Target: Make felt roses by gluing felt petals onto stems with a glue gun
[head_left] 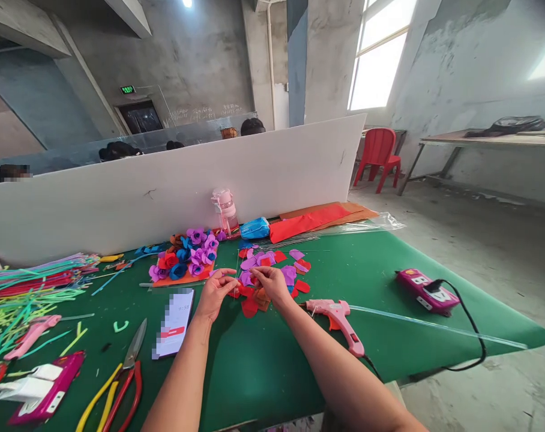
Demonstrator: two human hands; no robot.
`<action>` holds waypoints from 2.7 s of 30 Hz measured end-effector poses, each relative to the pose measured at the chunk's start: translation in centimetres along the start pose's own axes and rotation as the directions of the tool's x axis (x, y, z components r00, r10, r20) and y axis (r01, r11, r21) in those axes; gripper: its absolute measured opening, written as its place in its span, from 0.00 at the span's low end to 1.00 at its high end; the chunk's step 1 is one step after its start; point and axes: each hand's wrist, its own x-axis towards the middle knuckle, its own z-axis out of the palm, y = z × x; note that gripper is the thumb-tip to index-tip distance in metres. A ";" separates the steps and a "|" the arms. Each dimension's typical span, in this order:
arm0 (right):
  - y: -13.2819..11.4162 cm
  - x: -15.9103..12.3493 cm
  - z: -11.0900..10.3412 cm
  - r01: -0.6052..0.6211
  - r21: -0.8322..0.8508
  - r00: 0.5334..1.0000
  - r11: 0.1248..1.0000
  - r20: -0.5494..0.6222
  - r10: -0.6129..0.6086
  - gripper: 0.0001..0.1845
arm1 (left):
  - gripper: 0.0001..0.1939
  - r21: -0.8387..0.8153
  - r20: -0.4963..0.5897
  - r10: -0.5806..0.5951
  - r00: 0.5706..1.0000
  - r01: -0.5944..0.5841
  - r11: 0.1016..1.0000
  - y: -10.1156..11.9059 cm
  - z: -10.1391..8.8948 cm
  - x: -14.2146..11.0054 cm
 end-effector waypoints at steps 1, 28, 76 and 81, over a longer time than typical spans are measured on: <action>0.1 0.1 -0.1 -0.001 -0.033 1.000 0.999 -0.012 0.001 0.16 | 0.19 0.004 -0.004 0.002 1.000 -0.002 1.000 0.0 0.0 0.0; -0.4 -0.7 0.7 0.135 0.060 0.990 0.989 0.027 -0.137 0.12 | 0.11 0.152 -0.039 0.051 0.998 -0.045 0.987 -0.8 0.0 0.3; -3.2 -1.3 -0.1 0.321 0.087 0.940 0.943 -0.148 -0.307 0.13 | 0.10 0.467 -0.206 -0.269 0.941 0.336 0.818 0.0 -2.5 1.5; -2.9 -1.4 0.1 0.285 0.057 0.950 0.957 -0.151 -0.274 0.12 | 0.09 0.526 -0.174 -0.058 0.983 0.142 0.839 -0.1 -1.4 1.5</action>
